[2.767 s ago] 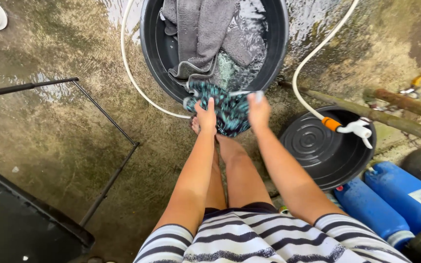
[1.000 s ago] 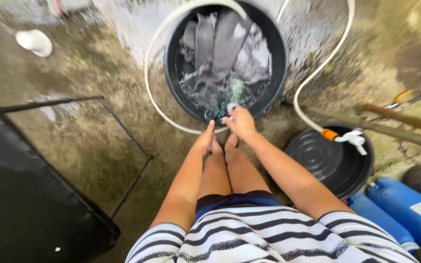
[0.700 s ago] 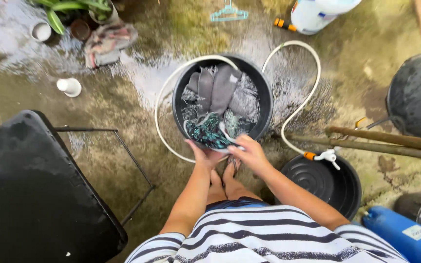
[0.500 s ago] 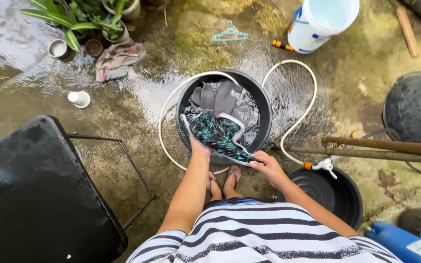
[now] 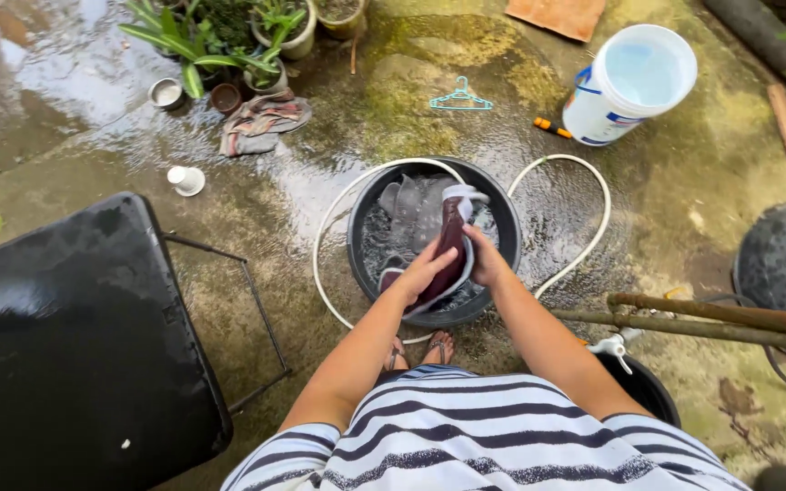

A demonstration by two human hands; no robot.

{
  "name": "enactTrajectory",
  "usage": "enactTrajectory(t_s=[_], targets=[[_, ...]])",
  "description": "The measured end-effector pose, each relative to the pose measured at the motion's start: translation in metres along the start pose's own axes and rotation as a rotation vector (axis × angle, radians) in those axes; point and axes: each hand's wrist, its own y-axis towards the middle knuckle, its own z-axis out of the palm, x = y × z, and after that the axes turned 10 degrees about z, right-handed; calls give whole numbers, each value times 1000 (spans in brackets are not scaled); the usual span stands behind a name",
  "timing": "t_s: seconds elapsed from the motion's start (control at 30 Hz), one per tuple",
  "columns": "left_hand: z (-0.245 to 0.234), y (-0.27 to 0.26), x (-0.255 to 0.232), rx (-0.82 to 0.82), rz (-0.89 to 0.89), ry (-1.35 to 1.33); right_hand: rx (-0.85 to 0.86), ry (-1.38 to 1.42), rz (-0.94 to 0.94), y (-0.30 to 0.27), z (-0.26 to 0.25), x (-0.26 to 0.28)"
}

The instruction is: Hand washing clothes in a basin and hanging them on a line to dry.

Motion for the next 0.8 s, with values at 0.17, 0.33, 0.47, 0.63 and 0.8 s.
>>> enactTrajectory(t_s=[0.17, 0.33, 0.47, 0.63, 0.8], targets=[[-46, 19, 65, -315, 93, -294, 338, -29, -121, 34, -19, -3], [-37, -9, -55, -320, 134, -492, 261, -448, -48, 21, 5, -17], [-29, -3, -69, -52, 128, 155, 215, -607, -160, 34, -6, -35], [8, -6, -97, 209, 408, 797, 42, -267, -154, 17, -19, -50], [9, 7, -73, 5, 426, 714, 271, 308, 21, 43, -98, -79]])
